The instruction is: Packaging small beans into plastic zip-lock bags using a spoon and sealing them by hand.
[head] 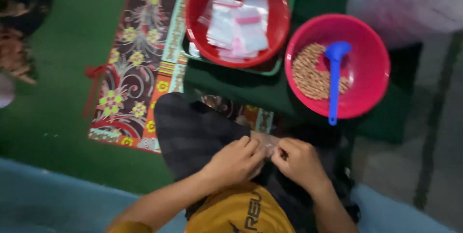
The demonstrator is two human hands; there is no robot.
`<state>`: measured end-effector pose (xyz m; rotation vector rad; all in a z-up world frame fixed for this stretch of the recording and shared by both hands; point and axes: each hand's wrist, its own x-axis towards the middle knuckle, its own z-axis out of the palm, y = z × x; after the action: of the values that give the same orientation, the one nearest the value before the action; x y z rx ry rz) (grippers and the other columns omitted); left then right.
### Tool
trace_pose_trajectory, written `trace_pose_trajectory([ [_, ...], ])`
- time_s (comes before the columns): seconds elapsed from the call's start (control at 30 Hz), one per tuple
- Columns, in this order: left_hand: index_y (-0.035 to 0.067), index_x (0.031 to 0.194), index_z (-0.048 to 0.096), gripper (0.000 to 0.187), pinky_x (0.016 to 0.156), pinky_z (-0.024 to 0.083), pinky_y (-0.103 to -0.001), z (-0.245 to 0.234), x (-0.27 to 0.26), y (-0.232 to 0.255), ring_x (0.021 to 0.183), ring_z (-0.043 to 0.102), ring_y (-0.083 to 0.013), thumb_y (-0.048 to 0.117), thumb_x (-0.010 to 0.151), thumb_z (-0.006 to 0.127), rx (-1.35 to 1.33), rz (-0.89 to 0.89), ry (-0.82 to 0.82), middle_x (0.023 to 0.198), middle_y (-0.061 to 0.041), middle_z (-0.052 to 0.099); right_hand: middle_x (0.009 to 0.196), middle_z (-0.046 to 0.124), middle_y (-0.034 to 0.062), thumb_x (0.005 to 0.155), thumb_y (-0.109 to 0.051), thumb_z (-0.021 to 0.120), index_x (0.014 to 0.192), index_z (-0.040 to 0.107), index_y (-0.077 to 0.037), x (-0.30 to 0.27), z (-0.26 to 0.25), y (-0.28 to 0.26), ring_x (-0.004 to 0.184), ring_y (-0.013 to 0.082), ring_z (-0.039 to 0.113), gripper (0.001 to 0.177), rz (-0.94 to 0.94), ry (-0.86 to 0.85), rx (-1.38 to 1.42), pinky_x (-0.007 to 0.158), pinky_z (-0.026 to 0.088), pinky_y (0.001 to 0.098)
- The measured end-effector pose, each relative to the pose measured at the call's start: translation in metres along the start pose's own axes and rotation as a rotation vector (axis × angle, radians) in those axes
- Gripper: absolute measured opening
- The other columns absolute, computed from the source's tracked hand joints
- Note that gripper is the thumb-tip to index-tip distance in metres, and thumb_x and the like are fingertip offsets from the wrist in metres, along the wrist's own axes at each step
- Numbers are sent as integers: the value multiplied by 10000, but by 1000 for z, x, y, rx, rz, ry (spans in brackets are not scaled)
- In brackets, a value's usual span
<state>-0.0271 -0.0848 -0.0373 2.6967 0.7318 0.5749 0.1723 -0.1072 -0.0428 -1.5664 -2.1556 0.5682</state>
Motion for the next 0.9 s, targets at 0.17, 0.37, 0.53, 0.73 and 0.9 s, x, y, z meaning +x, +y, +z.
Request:
trace_pose_trajectory([
  [0.17, 47, 883, 563, 130, 600, 422, -306, 0, -1, -11, 778, 479, -283, 135, 868, 468, 20, 115, 8, 837, -108, 493, 735, 634, 40, 770, -160, 700, 779, 630, -87, 2, -49, 3, 637, 206, 608, 101, -172, 352, -23, 624, 481, 295],
  [0.37, 123, 920, 605, 109, 596, 481, -240, -23, 5, -24, 747, 555, -201, 174, 890, 512, -159, -99, 204, 815, -25, 545, 912, 579, 82, 728, -334, 739, 1153, 632, -108, 8, -83, 61, 792, 269, 566, 493, -190, 330, -488, 706, 487, 366],
  [0.53, 153, 873, 607, 33, 554, 476, -206, -32, 9, -23, 683, 548, -145, 171, 855, 585, -90, -115, 227, 743, 19, 520, 902, 551, 45, 804, -222, 613, 1130, 604, -183, 30, -105, 70, 800, 245, 541, 328, -260, 70, -652, 678, 465, 342],
  [0.73, 108, 838, 607, 53, 574, 492, -231, -26, 2, -27, 670, 563, -192, 150, 863, 588, -199, -108, 226, 736, -19, 546, 912, 563, 87, 878, -216, 542, 1082, 628, -115, 53, -103, 105, 747, 270, 550, 243, -532, 196, -580, 675, 488, 330],
  [0.9, 89, 890, 613, 49, 668, 516, -289, -35, 6, -28, 722, 598, -258, 120, 869, 582, -338, -111, 174, 764, -57, 554, 971, 646, 69, 944, -157, 565, 1096, 672, -35, 61, -89, 119, 804, 256, 630, 223, -314, 584, -387, 749, 503, 330],
])
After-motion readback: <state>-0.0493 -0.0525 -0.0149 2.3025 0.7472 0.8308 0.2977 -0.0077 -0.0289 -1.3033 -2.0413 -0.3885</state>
